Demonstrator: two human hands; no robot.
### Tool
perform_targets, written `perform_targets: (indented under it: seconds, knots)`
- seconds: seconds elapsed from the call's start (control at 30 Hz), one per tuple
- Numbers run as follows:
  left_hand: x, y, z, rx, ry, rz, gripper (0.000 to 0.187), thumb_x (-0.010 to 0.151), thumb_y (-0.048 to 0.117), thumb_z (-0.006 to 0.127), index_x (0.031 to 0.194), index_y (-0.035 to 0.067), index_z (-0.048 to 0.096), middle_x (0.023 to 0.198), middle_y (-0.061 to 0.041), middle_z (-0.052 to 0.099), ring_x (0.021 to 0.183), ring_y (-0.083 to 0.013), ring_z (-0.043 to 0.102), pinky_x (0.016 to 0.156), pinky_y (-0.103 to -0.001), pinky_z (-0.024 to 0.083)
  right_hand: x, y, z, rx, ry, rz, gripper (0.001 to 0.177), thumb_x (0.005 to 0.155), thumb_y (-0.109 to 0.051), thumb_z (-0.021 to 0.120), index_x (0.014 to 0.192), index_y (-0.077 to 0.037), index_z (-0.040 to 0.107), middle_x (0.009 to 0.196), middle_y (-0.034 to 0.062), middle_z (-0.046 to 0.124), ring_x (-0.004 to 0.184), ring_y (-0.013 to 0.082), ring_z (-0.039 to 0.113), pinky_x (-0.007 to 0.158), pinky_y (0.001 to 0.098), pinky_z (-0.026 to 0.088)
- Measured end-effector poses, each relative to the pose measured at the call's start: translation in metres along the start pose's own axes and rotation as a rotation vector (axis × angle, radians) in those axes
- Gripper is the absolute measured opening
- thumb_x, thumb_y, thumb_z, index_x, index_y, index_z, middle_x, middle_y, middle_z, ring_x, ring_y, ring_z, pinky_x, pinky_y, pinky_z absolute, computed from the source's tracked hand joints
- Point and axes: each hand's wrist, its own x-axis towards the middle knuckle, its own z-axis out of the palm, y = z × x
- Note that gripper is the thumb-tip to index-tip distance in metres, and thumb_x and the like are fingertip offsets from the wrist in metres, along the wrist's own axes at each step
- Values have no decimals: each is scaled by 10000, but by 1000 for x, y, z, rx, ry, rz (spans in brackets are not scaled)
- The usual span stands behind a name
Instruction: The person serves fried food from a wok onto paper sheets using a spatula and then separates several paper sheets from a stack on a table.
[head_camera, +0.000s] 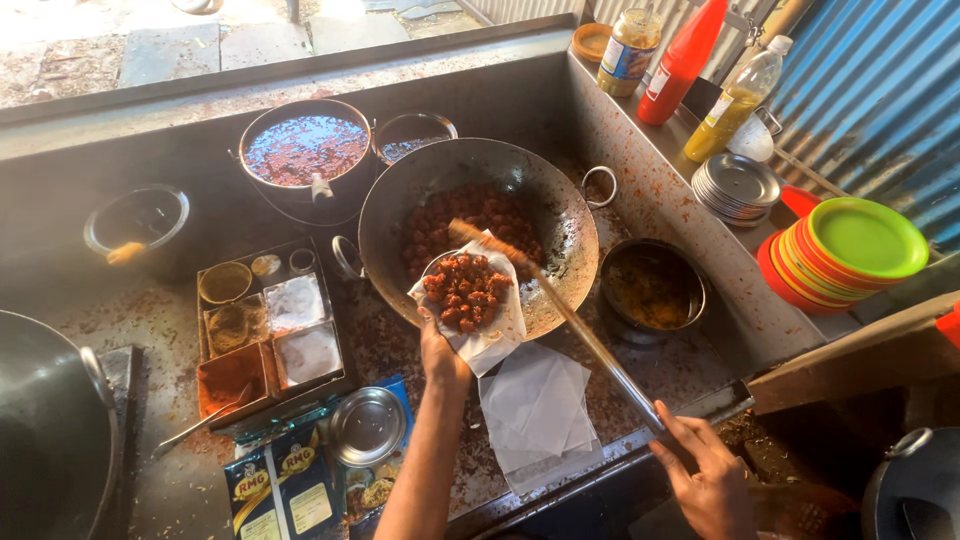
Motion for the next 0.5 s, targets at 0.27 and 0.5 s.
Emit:
perform_targets:
  seconds: [0.27,0.5]
  knots:
    - [-64,31,2,19,54,-138,584,1026,509,327,1483,162,438,1481,-123,520,1315,-351,537,1069,-607,457,58,12,47,671,-469,522,592,969,-237,612,1539,-129,494,1093,105,735,706,119,610,519,257,491]
    - [-149,37,-91,58,124,-211,652,1020,530,357,1521,116,413,1527,-189,476,1335,-390,521,1080,-596,461,70,53,121,702,-290,601,535,928,-347,599,1380,-63,586,1143,86,744,904,180,685,730,313,566]
